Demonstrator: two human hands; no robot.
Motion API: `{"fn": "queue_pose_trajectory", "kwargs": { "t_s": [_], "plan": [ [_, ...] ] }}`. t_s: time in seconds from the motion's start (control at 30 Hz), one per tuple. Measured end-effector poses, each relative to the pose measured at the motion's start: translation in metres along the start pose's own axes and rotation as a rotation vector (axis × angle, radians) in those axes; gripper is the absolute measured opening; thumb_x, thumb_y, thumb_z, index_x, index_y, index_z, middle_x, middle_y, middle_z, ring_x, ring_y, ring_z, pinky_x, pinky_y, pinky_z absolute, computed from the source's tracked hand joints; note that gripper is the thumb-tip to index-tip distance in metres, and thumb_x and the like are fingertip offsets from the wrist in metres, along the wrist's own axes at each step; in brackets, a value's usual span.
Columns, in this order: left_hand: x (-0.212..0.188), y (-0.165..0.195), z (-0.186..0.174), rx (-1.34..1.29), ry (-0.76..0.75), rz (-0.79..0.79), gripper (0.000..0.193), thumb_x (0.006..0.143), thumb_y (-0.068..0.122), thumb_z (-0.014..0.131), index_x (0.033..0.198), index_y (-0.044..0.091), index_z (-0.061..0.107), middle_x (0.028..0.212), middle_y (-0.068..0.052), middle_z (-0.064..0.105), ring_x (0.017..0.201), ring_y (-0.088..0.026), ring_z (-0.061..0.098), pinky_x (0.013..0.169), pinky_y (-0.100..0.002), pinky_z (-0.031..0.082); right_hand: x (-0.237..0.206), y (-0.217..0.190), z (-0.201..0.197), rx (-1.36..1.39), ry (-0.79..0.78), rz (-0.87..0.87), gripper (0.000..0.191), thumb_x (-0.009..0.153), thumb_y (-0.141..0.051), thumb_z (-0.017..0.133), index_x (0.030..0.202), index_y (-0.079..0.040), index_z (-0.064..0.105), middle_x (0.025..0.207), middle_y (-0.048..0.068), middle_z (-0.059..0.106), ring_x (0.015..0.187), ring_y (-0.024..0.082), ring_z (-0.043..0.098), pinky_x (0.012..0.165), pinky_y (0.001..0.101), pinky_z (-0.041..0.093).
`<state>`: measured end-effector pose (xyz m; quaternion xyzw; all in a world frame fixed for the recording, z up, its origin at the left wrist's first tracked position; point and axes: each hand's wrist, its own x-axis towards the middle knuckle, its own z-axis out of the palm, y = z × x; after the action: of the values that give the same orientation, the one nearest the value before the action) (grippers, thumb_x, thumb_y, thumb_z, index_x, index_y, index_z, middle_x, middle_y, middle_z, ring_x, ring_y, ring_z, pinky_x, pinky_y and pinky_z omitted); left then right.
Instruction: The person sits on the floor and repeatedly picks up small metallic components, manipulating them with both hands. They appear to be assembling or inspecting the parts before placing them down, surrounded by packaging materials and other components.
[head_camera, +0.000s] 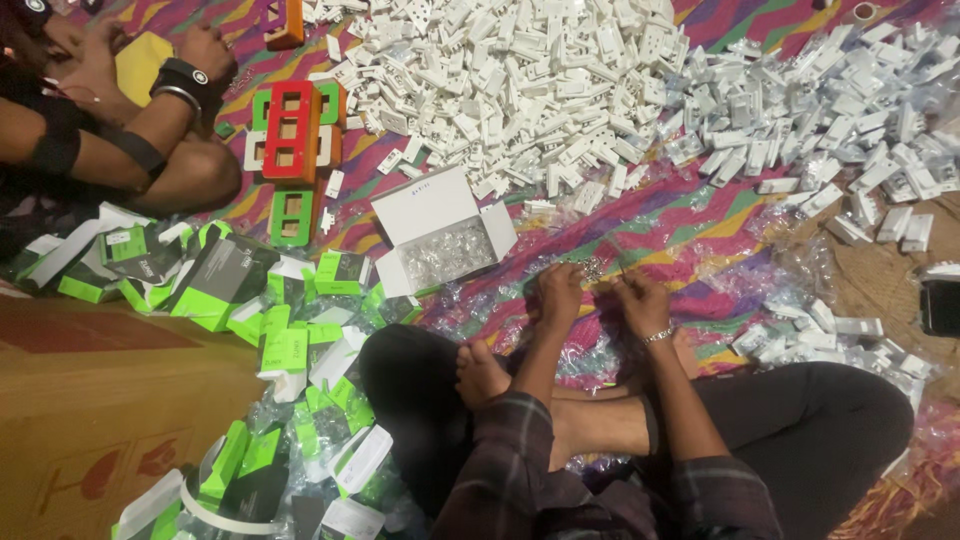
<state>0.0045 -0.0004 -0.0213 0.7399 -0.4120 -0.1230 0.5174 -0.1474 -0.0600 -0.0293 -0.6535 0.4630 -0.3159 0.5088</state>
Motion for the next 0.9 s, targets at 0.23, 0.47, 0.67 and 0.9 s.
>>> {"fn": "queue_pose_trajectory", "kwargs": {
  "t_s": [0.23, 0.47, 0.67, 0.9],
  "plan": [
    [-0.0027, 0.0004, -0.0008, 0.034, -0.042, -0.091, 0.005, 0.087, 0.01, 0.076, 0.089, 0.005, 0.074, 0.084, -0.017, 0.073, 0.078, -0.036, 0.071, 0.073, -0.045, 0.055, -0.0017, 0.0011, 0.0011, -0.019, 0.013, 0.059, 0.018, 0.096, -0.017, 0.073, 0.103, -0.001, 0.076, 0.084, 0.005, 0.076, 0.074, 0.009, 0.069, 0.067, 0.0269, 0.054],
    [-0.0016, -0.0009, 0.0015, -0.002, -0.03, -0.073, 0.006, 0.081, 0.005, 0.076, 0.086, 0.004, 0.072, 0.086, -0.014, 0.074, 0.078, -0.03, 0.072, 0.073, -0.041, 0.057, -0.0027, 0.0036, 0.0021, 0.006, -0.031, 0.088, 0.019, 0.095, -0.017, 0.073, 0.105, -0.001, 0.075, 0.087, 0.008, 0.078, 0.076, 0.012, 0.072, 0.068, 0.027, 0.056],
    [-0.0013, -0.0031, -0.0009, -0.1, 0.005, -0.12, 0.015, 0.084, 0.001, 0.071, 0.099, 0.003, 0.072, 0.092, -0.013, 0.074, 0.083, -0.026, 0.074, 0.076, -0.037, 0.058, -0.0017, 0.0042, 0.0049, 0.038, -0.073, 0.041, 0.021, 0.093, -0.012, 0.071, 0.111, 0.0, 0.072, 0.098, 0.01, 0.077, 0.086, 0.014, 0.074, 0.074, 0.0278, 0.058],
    [-0.0026, 0.0018, 0.0022, -0.105, -0.049, -0.204, 0.019, 0.087, 0.005, 0.071, 0.106, 0.003, 0.072, 0.091, -0.014, 0.074, 0.083, -0.028, 0.072, 0.077, -0.039, 0.056, -0.0013, 0.0036, 0.004, 0.031, -0.094, 0.072, 0.021, 0.096, -0.01, 0.071, 0.113, 0.003, 0.072, 0.097, 0.01, 0.076, 0.087, 0.015, 0.074, 0.077, 0.0284, 0.058]
  ]
}}
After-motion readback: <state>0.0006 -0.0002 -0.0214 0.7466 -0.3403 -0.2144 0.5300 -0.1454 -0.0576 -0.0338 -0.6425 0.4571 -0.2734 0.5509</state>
